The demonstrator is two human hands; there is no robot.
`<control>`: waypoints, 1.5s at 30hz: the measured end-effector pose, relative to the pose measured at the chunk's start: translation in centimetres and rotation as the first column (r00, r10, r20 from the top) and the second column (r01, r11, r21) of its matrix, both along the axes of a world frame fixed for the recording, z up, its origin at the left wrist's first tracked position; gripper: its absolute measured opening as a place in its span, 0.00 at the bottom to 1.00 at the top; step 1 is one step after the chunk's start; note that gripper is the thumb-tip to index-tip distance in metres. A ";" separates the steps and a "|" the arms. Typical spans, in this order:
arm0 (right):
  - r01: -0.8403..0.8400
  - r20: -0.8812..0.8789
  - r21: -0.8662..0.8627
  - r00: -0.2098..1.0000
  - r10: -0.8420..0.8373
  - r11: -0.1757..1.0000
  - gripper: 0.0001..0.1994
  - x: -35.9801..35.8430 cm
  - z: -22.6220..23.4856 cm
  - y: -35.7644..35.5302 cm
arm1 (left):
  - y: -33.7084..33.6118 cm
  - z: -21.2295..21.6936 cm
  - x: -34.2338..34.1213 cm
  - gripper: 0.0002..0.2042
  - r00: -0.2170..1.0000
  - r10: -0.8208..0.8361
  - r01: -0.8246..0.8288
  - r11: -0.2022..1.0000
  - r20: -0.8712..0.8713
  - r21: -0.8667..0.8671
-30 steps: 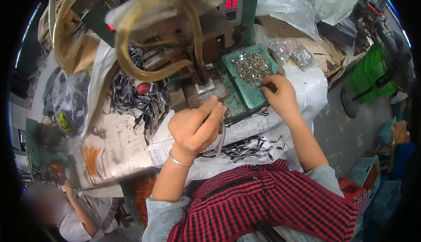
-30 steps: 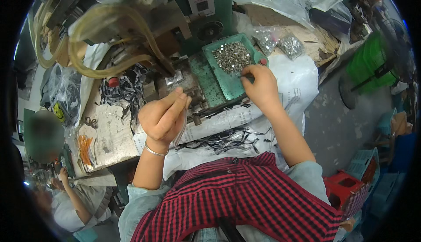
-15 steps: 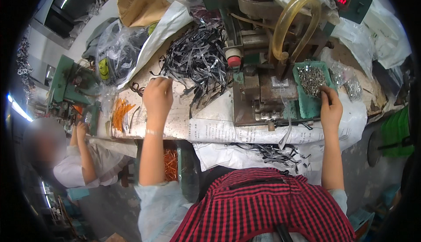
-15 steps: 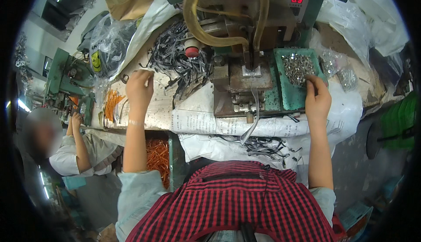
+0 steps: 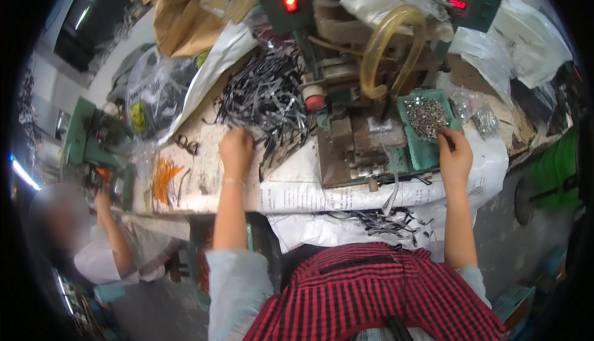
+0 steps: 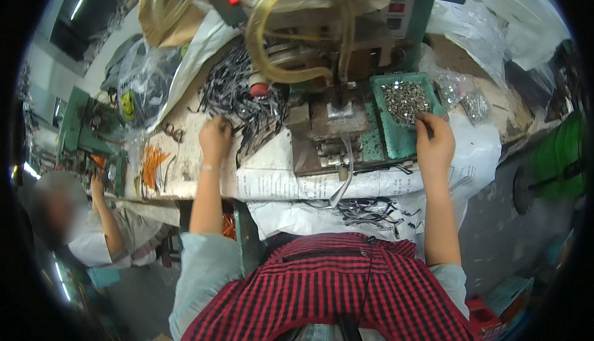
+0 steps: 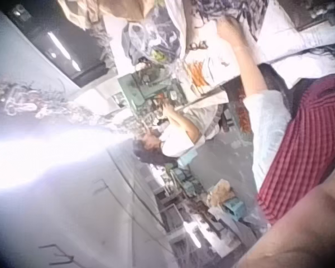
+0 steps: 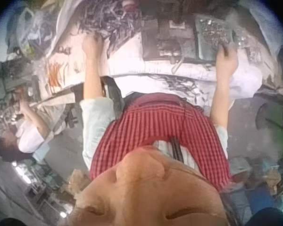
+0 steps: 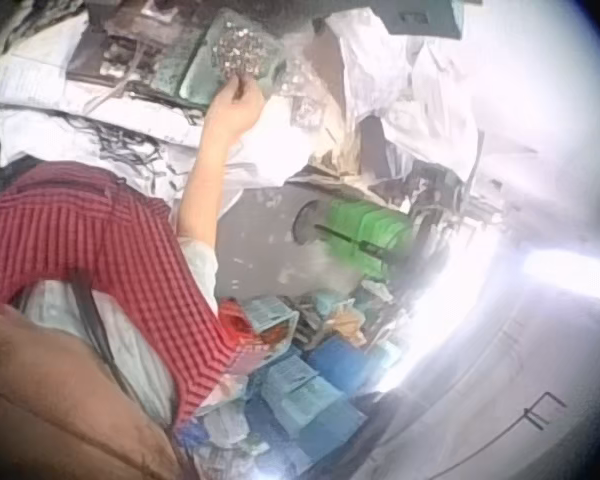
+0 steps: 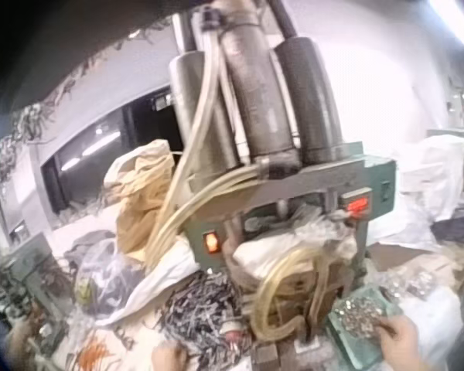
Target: The person repeatedly picks small metallic components from a green tray and places them into a machine fixture, then presses a red button to activate the machine. The person also handles black plastic strips, placing them into the machine and removing them after processing.
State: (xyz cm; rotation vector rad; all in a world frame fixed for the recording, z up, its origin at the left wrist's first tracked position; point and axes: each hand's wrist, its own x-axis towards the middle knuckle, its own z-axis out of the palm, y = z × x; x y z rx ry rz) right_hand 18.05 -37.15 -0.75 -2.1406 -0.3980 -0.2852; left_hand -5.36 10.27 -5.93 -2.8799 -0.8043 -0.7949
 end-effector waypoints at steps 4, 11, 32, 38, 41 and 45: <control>-0.035 0.029 0.097 0.999 0.032 0.995 0.07 -2.6 0.5 -2.8 | -5.5 1.4 -0.1 0.06 0.946 -0.060 0.109 0.984 0.318 -0.140; -0.390 0.112 0.361 0.920 0.376 0.847 0.09 -3.7 7.9 7.4 | -10.5 5.9 5.1 0.04 0.671 0.016 0.491 0.739 0.741 -0.461; -0.225 0.126 0.073 0.968 0.215 0.971 0.15 -2.3 4.6 4.2 | -25.3 15.4 7.5 0.09 0.475 -0.833 0.770 0.550 0.285 0.323; -0.205 0.219 0.032 0.956 0.193 0.978 0.12 -0.7 0.4 -1.1 | -24.9 14.1 9.0 0.11 0.367 -0.869 0.798 0.477 0.331 0.368; -0.094 0.168 0.266 0.985 0.049 0.959 0.10 1.4 1.5 -1.4 | -25.6 13.7 8.5 0.12 0.410 -0.832 0.768 0.536 0.374 0.349; -0.181 0.003 0.107 0.983 0.182 0.978 0.08 1.0 -1.0 -2.8 | -26.2 14.3 8.2 0.11 0.456 -0.818 0.757 0.564 0.352 0.329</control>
